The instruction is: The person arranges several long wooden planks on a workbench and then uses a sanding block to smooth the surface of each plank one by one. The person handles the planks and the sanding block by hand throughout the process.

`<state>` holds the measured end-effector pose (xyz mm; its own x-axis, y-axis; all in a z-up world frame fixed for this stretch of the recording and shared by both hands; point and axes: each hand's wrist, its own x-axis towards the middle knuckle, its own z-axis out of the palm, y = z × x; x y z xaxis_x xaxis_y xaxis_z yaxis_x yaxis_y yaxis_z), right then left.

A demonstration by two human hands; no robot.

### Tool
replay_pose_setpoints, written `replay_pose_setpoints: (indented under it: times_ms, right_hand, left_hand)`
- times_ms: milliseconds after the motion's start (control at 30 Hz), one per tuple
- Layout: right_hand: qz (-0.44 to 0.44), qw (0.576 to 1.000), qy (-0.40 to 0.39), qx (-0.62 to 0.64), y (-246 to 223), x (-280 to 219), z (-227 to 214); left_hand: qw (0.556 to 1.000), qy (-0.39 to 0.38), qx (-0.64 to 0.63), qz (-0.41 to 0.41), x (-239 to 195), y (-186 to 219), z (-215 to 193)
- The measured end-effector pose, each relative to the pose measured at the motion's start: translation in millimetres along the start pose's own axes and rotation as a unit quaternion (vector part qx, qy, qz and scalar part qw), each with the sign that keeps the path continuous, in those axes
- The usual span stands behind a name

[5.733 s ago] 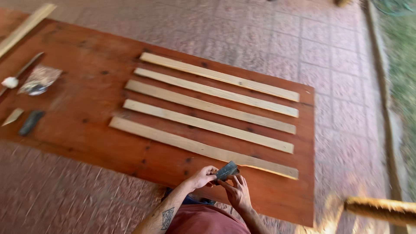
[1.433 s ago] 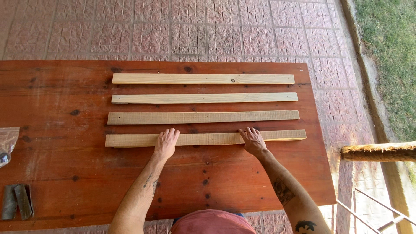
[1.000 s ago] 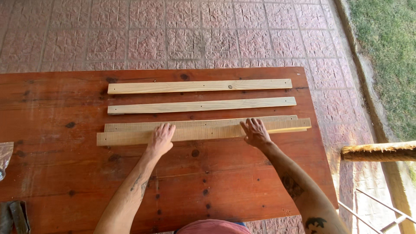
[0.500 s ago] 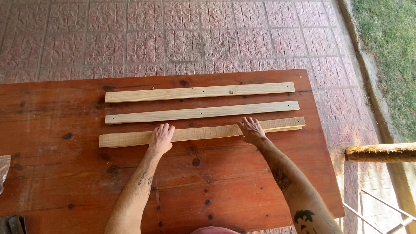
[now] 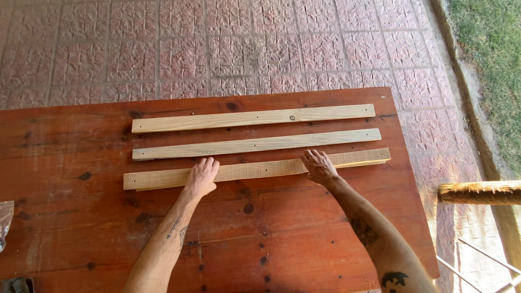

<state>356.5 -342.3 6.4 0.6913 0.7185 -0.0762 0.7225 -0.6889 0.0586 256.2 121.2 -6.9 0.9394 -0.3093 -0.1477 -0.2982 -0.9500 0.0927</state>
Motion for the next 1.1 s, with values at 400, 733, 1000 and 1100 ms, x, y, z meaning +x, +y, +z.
replay_pose_setpoints:
  times_ms: [400, 733, 1000, 1100]
  right_hand:
    - [0.07, 0.997, -0.002, -0.03, 45, 71, -23]
    - [0.036, 0.993, -0.099, -0.043, 37, 86, -5]
    - [0.018, 0.997, -0.078, -0.014, 36, 92, 8]
    - [0.013, 0.998, -0.066, -0.018, 40, 94, -4]
  left_hand:
    - [0.998, 0.032, 0.011, -0.044, 77, -33, -22]
    - [0.998, -0.026, 0.008, -0.05, 77, -37, -15]
    - [0.999, -0.012, 0.031, -0.027, 79, -43, -3]
    - [0.999, 0.012, 0.051, -0.01, 83, -43, -11]
